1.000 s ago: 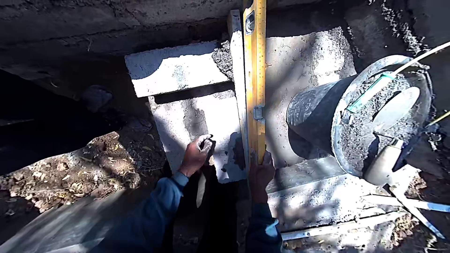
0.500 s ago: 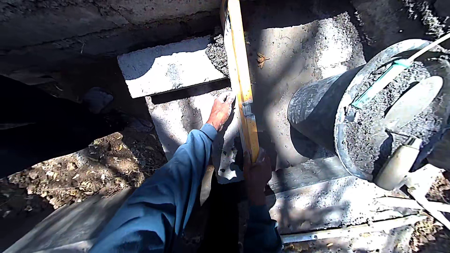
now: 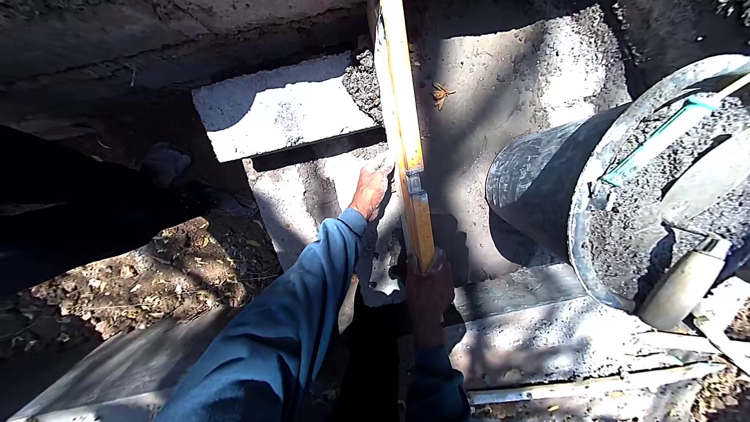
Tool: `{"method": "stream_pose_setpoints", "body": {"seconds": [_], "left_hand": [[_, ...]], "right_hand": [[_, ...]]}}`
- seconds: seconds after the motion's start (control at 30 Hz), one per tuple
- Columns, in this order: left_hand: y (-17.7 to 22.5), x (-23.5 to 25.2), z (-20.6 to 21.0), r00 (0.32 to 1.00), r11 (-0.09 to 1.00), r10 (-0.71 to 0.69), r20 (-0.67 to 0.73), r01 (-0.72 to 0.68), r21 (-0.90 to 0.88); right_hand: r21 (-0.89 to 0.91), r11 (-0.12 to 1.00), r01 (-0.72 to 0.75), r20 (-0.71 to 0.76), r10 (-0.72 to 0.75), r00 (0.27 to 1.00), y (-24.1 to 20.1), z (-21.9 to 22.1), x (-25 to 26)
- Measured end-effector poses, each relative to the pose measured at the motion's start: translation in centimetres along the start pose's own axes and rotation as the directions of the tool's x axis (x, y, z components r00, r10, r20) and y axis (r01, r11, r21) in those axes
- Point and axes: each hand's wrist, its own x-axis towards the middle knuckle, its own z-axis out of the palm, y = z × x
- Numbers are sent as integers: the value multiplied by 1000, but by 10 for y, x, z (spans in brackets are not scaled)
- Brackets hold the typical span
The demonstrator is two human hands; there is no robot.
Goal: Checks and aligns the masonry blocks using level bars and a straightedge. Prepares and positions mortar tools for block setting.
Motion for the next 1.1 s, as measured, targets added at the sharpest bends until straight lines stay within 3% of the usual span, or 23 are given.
{"method": "stream_pose_setpoints", "body": {"seconds": [0.1,0.27,0.37,0.5,0.8,0.93,1.1], "left_hand": [[-5,1,1,1000,1000,-5,-11,5,-10],[2,-2,2,1000,991,7,-29,-3,137],[13,-10,-3,1000,945,-23,-3,23,326],[9,-37,-2,998,863,63,-11,-49,503],[0,-34,2,999,932,36,-33,-22,361],[8,-39,8,997,975,3,-81,15,220],[16,-46,23,991,984,-24,-133,47,171]], "right_hand": [[10,1000,7,-2,-7,1000,1,0,1],[9,1000,22,-22,-22,1000,1,2,1],[14,1000,17,-27,-17,1000,1,1,-2],[5,999,34,-39,-34,999,0,1,-3],[74,997,10,-74,-5,997,0,5,-6],[36,999,-1,-8,1,1000,-7,-4,-3],[18,996,89,-204,-84,975,-1,8,-4]]}}
